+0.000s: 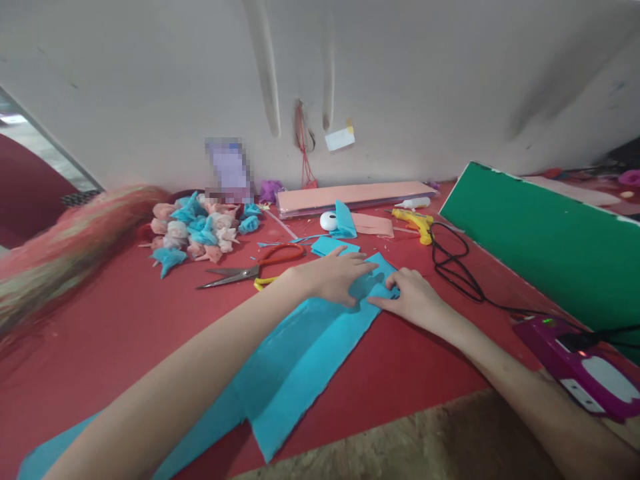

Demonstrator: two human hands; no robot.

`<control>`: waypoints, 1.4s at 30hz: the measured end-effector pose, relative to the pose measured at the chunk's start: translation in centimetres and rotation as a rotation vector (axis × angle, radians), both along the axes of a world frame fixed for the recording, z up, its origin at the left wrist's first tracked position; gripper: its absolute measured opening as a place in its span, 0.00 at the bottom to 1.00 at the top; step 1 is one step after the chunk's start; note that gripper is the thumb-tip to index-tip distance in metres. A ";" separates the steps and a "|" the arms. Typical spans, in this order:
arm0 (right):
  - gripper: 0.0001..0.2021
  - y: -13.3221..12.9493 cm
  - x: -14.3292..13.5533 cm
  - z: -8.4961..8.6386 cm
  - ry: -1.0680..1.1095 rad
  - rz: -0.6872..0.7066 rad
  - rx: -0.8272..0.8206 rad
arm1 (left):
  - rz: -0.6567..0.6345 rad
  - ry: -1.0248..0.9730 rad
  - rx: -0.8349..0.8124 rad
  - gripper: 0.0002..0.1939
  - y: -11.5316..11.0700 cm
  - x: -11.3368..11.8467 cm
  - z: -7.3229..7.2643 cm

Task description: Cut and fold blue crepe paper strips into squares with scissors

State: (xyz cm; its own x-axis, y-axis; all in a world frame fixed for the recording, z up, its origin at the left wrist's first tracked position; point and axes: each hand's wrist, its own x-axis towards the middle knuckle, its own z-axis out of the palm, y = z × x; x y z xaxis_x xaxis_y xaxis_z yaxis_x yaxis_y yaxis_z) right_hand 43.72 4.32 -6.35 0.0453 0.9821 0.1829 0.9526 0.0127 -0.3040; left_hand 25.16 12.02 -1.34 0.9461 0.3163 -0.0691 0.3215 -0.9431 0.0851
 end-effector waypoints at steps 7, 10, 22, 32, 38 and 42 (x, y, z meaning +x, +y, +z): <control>0.13 0.9 -0.4 0.4 0.150 0.065 0.002 | -0.042 0.010 0.029 0.37 1.5 1.5 1.1; 0.15 1.0 -0.5 1.0 0.243 0.131 -0.029 | -0.047 -0.004 0.023 0.31 1.3 1.3 1.2; 0.19 0.0 0.6 3.5 0.385 0.153 -0.147 | -0.053 -0.027 0.032 0.16 0.7 0.9 1.4; 0.17 -0.4 -0.3 3.4 0.437 0.230 -0.047 | -0.033 -0.258 0.150 0.12 0.0 -1.5 1.6; 0.16 -1.7 -2.8 1.8 0.403 0.252 0.040 | -0.011 -0.421 0.218 0.14 -1.5 -4.8 1.7; 0.17 -2.3 -4.3 1.1 0.360 0.266 0.091 | -0.007 -0.469 0.286 0.16 -3.5 -6.4 1.1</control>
